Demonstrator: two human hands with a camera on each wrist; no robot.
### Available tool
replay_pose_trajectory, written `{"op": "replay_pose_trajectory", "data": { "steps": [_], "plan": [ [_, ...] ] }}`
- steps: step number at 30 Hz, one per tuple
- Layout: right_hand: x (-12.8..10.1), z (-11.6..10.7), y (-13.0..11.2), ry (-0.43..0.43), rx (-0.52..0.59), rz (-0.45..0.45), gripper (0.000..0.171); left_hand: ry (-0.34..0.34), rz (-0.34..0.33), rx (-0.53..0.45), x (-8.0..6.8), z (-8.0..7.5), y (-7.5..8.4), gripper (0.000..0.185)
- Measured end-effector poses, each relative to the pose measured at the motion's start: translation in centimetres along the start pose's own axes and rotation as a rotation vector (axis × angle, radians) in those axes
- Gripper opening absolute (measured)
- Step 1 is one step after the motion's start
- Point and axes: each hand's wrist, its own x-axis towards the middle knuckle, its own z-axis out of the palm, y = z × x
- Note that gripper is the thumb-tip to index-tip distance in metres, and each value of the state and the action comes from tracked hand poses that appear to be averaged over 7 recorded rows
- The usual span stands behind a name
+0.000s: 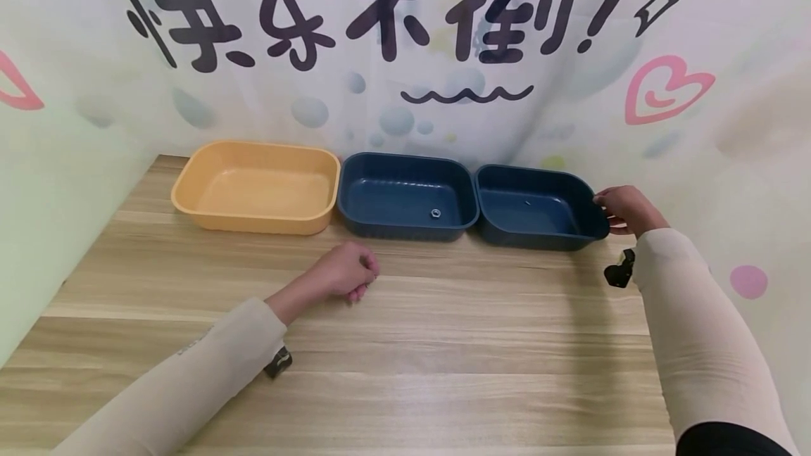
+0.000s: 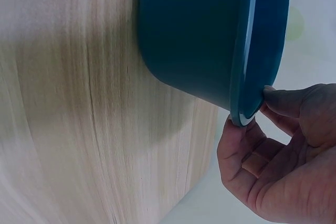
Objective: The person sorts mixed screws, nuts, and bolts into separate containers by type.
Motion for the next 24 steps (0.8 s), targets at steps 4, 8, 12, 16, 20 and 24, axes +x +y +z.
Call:
{"op": "replay_pose_trajectory", "data": {
  "steps": [4,8,12,16,20,24],
  "plan": [
    [-0.02,0.04,0.02,0.003,0.003,0.008,0.043,-0.001,0.017,0.073,0.04,0.04,-0.05,0.01],
    [-0.19,0.04,-0.07,0.004,-0.003,-0.003,0.043,-0.003,0.014,0.083,0.11,0.0,0.01,0.011],
    [-0.41,0.07,-0.14,0.011,-0.018,-0.022,0.044,0.001,-0.011,0.062,0.14,-0.11,0.17,0.012],
    [-0.44,0.11,-0.21,0.02,-0.021,-0.019,0.045,0.0,-0.019,0.057,0.12,-0.15,0.23,0.014],
    [-0.38,0.16,-0.27,0.02,-0.01,-0.002,0.046,-0.004,-0.021,0.056,-0.05,-0.21,0.4,0.014],
    [-0.43,0.21,-0.25,0.027,-0.005,0.0,0.045,-0.005,-0.028,0.046,-0.06,-0.19,0.49,0.014]
  ]
}}
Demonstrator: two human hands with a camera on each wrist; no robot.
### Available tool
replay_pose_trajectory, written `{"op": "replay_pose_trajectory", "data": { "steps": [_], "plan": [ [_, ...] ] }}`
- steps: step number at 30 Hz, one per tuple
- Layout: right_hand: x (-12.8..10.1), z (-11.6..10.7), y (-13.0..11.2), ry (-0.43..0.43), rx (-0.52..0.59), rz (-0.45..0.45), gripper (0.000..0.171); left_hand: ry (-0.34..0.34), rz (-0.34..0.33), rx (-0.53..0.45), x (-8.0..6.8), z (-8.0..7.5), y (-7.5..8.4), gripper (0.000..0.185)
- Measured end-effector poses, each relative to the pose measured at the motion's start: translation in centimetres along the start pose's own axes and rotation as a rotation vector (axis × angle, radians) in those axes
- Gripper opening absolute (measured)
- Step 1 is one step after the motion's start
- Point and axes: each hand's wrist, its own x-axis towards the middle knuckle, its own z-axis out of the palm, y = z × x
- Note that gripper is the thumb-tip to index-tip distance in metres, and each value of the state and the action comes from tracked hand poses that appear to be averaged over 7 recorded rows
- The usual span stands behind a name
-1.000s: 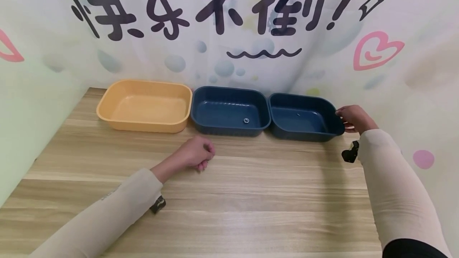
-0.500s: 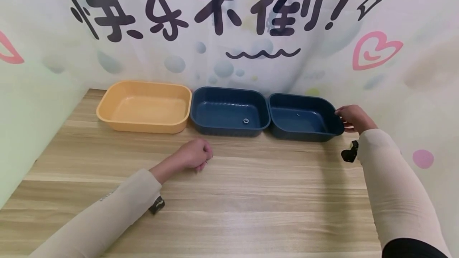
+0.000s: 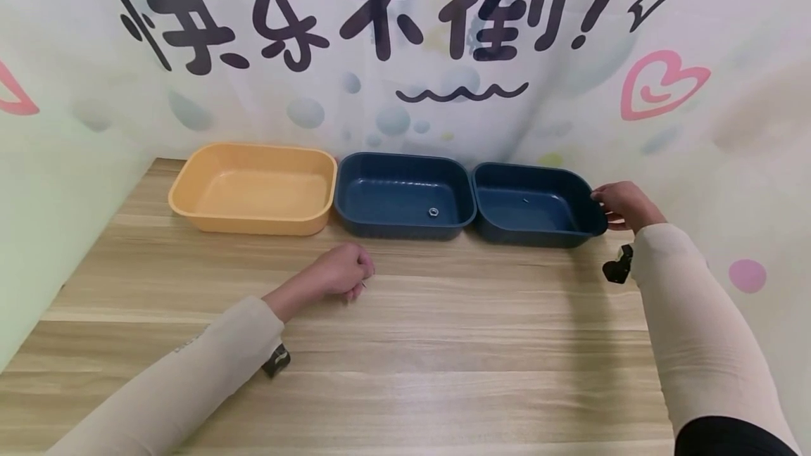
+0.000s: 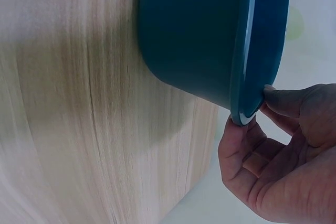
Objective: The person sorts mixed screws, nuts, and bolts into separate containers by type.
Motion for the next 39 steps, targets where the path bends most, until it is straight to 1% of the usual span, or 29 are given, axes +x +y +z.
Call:
{"op": "replay_pose_trajectory", "data": {
  "steps": [4,7,11,14,16,21,23,28,33,39],
  "plan": [
    [0.1,0.0,-0.2,-0.001,0.003,0.002,0.045,-0.019,0.002,-0.015,0.2,-0.1,-0.1,0.015],
    [0.1,-0.1,-0.4,-0.012,0.005,0.008,0.045,-0.037,0.012,-0.02,0.3,-0.5,0.1,0.016],
    [0.0,-0.3,-0.7,-0.021,0.005,0.001,0.045,-0.043,0.037,-0.02,0.1,-1.3,0.9,0.018],
    [0.0,-0.4,-0.7,-0.023,0.007,0.006,0.046,-0.048,0.057,0.001,0.0,-1.6,1.5,0.021],
    [0.1,-0.4,-0.6,-0.021,0.005,0.012,0.047,-0.054,0.053,0.009,-0.2,-1.6,2.0,0.021],
    [0.5,-0.2,-0.3,0.002,-0.003,0.013,0.047,-0.07,0.04,0.006,-0.7,-1.7,3.6,0.02],
    [0.5,-0.1,-0.2,0.008,-0.005,0.011,0.046,-0.083,0.05,0.004,-0.8,-1.7,4.3,0.022],
    [0.5,0.0,0.0,0.01,-0.006,0.01,0.045,-0.123,0.051,-0.043,-0.9,-1.7,6.2,0.027],
    [0.5,0.0,0.2,0.002,-0.006,0.004,0.044,-0.141,0.041,-0.102,-0.6,-1.4,7.9,0.027],
    [0.4,-0.2,0.3,-0.012,0.009,-0.005,0.045,-0.145,0.044,-0.154,0.5,-1.4,10.0,0.026]
  ]
}}
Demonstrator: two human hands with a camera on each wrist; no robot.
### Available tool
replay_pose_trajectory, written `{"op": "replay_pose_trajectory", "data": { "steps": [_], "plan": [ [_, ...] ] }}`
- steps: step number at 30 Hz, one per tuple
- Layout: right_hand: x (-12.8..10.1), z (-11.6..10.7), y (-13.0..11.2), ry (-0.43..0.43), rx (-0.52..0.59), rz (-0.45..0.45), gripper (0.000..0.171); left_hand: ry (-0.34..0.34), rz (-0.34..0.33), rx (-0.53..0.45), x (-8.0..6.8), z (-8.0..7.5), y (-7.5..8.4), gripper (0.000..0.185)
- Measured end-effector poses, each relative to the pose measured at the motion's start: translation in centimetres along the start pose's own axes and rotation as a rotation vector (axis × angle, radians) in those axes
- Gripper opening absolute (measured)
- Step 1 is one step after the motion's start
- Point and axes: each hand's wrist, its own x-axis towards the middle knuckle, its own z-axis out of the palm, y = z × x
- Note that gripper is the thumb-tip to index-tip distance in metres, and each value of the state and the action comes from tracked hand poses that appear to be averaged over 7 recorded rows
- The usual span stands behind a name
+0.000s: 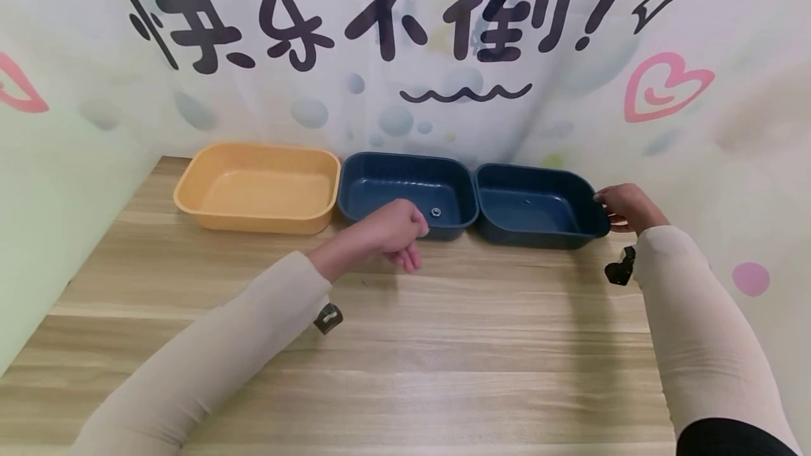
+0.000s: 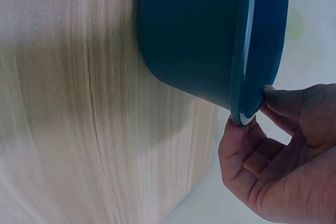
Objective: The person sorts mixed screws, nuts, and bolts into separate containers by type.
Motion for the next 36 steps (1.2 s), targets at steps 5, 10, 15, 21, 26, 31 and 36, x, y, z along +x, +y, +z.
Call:
{"op": "replay_pose_trajectory", "data": {
  "steps": [5,10,15,21,26,31,36],
  "plan": [
    [0.0,0.2,0.0,0.015,-0.006,0.007,0.046,-0.003,0.006,-0.025,1.1,0.2,1.6,0.029],
    [0.2,0.1,0.1,0.005,0.005,0.019,0.046,-0.012,0.014,-0.045,2.2,0.9,3.1,0.028],
    [0.5,0.0,0.2,-0.002,0.008,0.035,0.048,-0.001,0.018,-0.04,3.4,1.7,4.4,0.029],
    [0.4,0.1,0.1,0.02,-0.008,0.034,0.047,0.054,0.055,0.009,4.5,3.1,5.8,0.028],
    [-0.1,0.2,0.0,0.027,-0.014,0.019,0.046,0.072,0.05,0.016,5.3,4.1,6.9,0.035],
    [-0.2,0.3,0.1,0.035,-0.003,0.016,0.045,0.085,0.02,0.062,6.6,4.6,7.7,0.035],
    [-0.2,0.2,-0.1,0.035,0.001,0.015,0.046,0.106,-0.023,0.194,7.9,4.8,8.5,0.024]
  ]
}}
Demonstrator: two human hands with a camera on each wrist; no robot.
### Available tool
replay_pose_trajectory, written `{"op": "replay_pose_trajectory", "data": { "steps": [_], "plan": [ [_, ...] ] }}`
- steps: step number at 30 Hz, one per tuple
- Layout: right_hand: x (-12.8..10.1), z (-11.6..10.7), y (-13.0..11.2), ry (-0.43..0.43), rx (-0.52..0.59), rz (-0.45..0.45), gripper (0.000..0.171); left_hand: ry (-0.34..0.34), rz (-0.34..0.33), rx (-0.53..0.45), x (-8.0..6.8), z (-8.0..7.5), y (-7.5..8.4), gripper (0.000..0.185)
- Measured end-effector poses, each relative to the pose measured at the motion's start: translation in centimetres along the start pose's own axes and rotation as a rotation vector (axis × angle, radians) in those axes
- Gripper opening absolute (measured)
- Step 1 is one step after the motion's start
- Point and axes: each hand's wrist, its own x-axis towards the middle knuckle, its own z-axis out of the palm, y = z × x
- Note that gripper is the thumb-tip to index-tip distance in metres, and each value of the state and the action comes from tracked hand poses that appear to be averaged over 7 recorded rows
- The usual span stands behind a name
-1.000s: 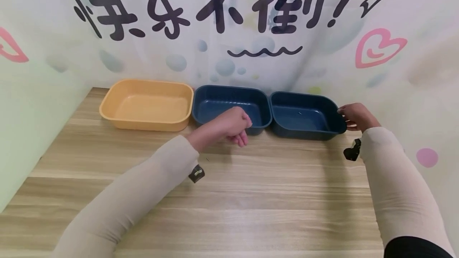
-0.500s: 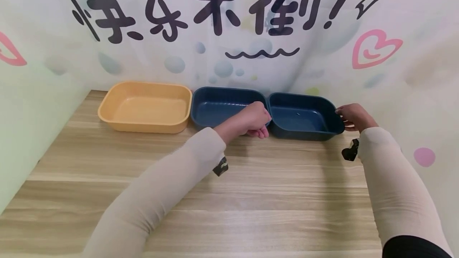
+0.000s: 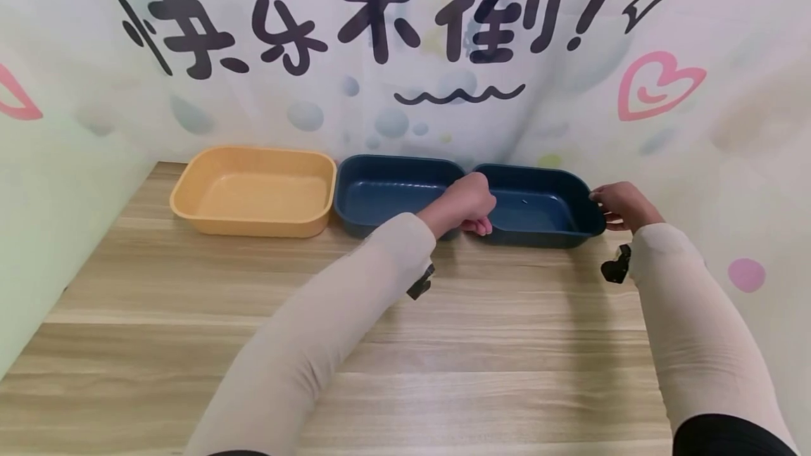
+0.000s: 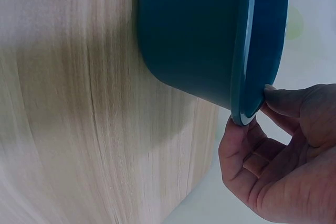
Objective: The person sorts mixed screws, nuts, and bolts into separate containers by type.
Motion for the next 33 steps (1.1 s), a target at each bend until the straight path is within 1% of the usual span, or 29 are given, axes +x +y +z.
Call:
{"op": "replay_pose_trajectory", "data": {
  "steps": [3,5,7,10,14,16,21,26,33],
  "plan": [
    [0.1,0.0,0.0,-0.005,0.0,0.01,0.048,0.001,0.004,0.064,0.8,0.3,0.1,0.026],
    [0.2,-0.1,0.0,-0.014,0.006,0.022,0.048,0.0,0.006,0.09,1.2,0.5,0.2,0.028],
    [0.2,-0.1,0.0,-0.022,0.011,0.03,0.048,-0.005,0.003,0.094,1.5,0.8,0.2,0.031],
    [0.2,-0.1,-0.1,-0.033,0.016,0.028,0.048,-0.007,-0.004,0.11,1.8,1.0,0.2,0.035],
    [-0.1,-0.1,-0.3,-0.033,0.017,0.001,0.048,0.017,0.002,0.145,1.9,1.0,0.4,0.036],
    [-0.2,-0.2,-0.3,-0.032,0.019,0.002,0.048,0.024,0.0,0.153,1.9,1.1,0.5,0.036],
    [-0.2,-0.3,-0.3,-0.042,0.016,0.029,0.048,0.016,-0.007,0.118,1.8,1.1,0.3,0.033],
    [-0.1,-0.3,-0.1,-0.041,0.009,0.018,0.048,0.025,0.003,0.089,1.6,0.9,-0.1,0.032],
    [-0.1,-0.3,0.0,-0.041,0.029,0.002,0.044,0.021,-0.019,0.074,1.5,0.6,-0.2,0.031]
  ]
}}
